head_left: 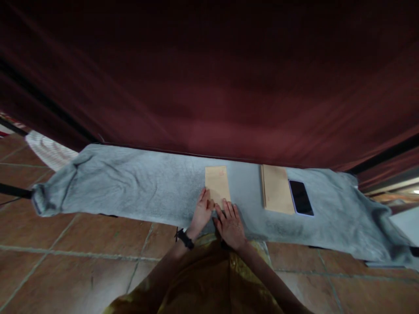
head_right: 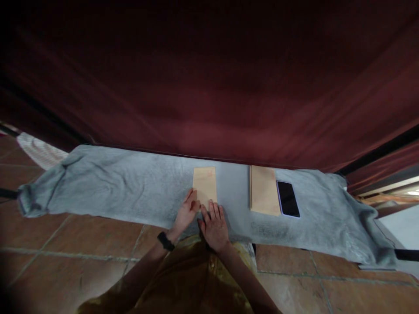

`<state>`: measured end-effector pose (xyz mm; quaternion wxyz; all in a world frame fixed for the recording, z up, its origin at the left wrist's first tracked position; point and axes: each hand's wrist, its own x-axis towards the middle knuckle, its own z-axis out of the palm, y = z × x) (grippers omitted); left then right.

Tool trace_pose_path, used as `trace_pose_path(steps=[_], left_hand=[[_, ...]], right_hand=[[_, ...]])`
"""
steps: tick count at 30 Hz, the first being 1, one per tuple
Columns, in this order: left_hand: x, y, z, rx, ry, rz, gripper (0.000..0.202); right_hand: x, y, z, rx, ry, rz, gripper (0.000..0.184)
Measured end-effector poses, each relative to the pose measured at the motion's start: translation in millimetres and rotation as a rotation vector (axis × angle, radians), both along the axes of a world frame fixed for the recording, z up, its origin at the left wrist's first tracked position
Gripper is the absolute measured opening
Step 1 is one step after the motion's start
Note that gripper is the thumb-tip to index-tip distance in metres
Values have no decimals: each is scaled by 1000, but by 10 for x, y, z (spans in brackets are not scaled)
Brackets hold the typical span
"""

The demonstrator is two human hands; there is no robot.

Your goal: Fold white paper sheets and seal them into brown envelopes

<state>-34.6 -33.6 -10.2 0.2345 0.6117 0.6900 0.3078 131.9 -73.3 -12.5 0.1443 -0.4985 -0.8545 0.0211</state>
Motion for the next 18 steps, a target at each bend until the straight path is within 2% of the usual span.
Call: trace_pose_path(steps=[2,4,7,9,12,15,17,18], left_hand=[[-15,-244,-19,6,-123,73,52],[10,-343,-10,8,-266,124,51],[49,-281,31,-28,-528,189,46],[55,-198,63,-54,-631,217,40],[70,-124,129,-50,-651,222,41],[152,-103,258,-20,-638,190,44],[237,-100,372,22,-626,141,44],[279,-102,427,51,-621,119,43]], right_hand=[[0,-4,6,-13,-3,0,55],[-8,-14,12,-26,4,-3,56],[-55,-42,2,-32,23,-25,57],[-110,-55,-11,-17,44,-45,56],[-191,-20,0,10,89,-88,56],[-214,115,104,-38,141,-164,53],[-186,234,218,-134,272,-220,49],[-167,290,279,-214,430,-251,46]])
